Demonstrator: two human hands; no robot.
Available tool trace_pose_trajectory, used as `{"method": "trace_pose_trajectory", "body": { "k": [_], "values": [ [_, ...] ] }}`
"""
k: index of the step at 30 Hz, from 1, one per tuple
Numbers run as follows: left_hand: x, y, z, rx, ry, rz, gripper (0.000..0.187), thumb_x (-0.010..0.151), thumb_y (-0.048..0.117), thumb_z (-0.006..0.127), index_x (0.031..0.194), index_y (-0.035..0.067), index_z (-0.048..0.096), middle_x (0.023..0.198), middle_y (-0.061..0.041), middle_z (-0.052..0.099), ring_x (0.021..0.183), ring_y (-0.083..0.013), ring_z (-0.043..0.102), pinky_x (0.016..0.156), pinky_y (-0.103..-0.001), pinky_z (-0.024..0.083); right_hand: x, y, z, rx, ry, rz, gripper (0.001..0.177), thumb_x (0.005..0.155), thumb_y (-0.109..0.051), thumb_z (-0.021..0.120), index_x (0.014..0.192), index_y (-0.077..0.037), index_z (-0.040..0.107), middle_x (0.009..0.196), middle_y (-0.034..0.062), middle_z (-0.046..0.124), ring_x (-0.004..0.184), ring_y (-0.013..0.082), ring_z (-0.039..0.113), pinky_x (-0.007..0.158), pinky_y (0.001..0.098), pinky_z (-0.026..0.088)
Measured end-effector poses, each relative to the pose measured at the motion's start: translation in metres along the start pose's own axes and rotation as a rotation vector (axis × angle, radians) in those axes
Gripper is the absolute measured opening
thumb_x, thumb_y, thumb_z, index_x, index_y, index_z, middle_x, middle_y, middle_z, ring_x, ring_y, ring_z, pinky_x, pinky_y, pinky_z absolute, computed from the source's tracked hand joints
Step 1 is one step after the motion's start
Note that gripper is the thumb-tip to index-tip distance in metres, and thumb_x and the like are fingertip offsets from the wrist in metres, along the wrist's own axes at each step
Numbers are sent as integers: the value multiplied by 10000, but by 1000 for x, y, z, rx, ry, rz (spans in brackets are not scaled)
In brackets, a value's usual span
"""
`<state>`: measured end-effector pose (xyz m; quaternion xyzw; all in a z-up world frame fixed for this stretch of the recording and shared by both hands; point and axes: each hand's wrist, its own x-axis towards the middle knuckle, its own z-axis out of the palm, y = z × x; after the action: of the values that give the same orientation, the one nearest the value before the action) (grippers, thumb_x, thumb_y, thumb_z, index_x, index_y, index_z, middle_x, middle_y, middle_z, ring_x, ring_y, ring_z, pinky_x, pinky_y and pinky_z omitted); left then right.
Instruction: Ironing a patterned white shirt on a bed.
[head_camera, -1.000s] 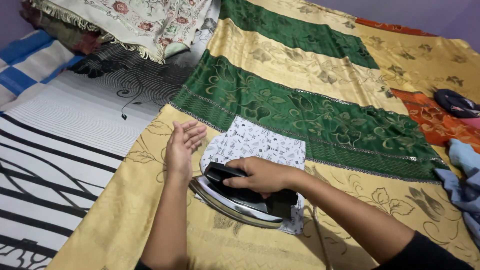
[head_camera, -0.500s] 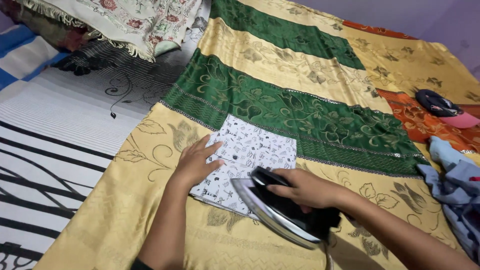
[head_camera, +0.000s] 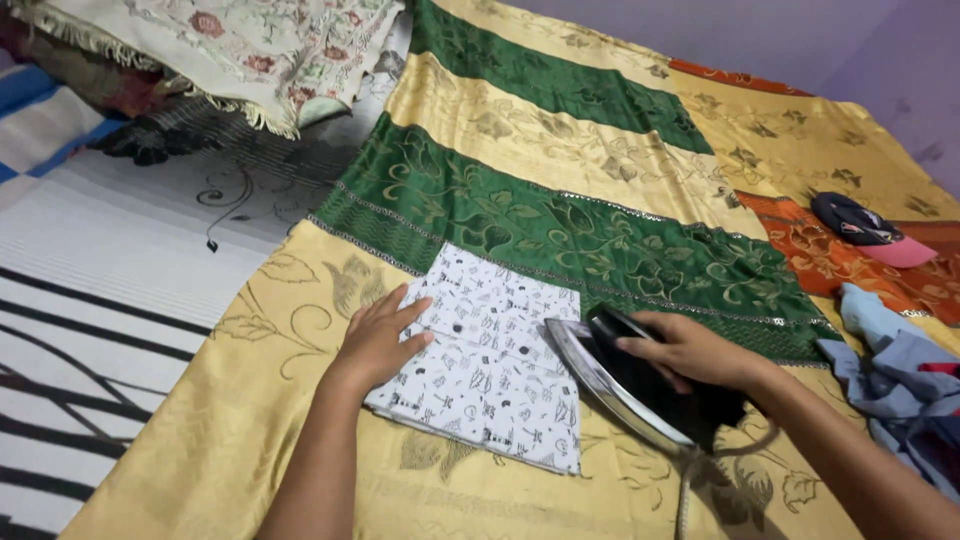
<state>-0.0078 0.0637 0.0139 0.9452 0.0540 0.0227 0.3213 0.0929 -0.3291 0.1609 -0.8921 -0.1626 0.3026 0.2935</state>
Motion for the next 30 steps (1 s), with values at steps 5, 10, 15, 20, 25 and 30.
{"method": "trace_pose_trajectory", "body": {
  "k": [5, 10, 15, 20, 25, 30],
  "values": [
    [0, -1, 1, 2, 7, -1, 606, 927, 487, 620, 1502, 353, 483, 1676, -26, 258, 1540, -248, 228, 1242, -428, 118, 54, 11, -3, -24, -53, -27, 466, 918, -343, 682, 1328, -123, 647, 586, -5, 529, 410, 89, 457, 388, 269, 388],
    [-1, 5, -3, 26, -12, -23, 633, 926, 478, 632, 1511, 313, 457, 1674, -28, 256, 1537, -248, 230, 1236, -444, 137, 99, -7, 3, -77, -4, -42, 500, 884, -354, 699, 1331, -132, 675, 630, 7, 576, 445, 110, 477, 402, 281, 394],
    [-5, 10, -7, -61, 38, -67, 847, 882, 432, 698, 1549, 100, 294, 1653, -87, 288, 1529, -265, 253, 1236, -442, 162, 136, -35, 14, -266, 66, -209, 496, 802, -372, 700, 1232, -125, 722, 868, 49, 779, 711, 163, 707, 623, 338, 569],
    [-3, 7, -5, -115, 50, -108, 967, 865, 434, 718, 1574, 32, 196, 1634, -151, 281, 1528, -265, 259, 1247, -425, 155, 159, -81, 37, -366, 81, -272, 448, 794, -391, 689, 1146, -125, 762, 907, 98, 799, 792, 214, 757, 760, 362, 585],
    [-4, 10, -9, -90, 16, -130, 958, 876, 433, 707, 1579, 48, 182, 1661, -130, 250, 1541, -259, 223, 1250, -409, 141, 163, -108, 50, -437, 90, -296, 430, 798, -413, 675, 1120, -144, 767, 901, 124, 788, 793, 252, 757, 761, 391, 580],
    [-5, 9, -10, -80, -12, -117, 942, 902, 464, 675, 1584, 63, 162, 1672, -114, 203, 1549, -226, 181, 1246, -392, 126, 148, -103, 45, -426, 91, -226, 436, 802, -398, 672, 1164, -166, 744, 875, 111, 785, 758, 249, 758, 739, 397, 583]
  ]
}}
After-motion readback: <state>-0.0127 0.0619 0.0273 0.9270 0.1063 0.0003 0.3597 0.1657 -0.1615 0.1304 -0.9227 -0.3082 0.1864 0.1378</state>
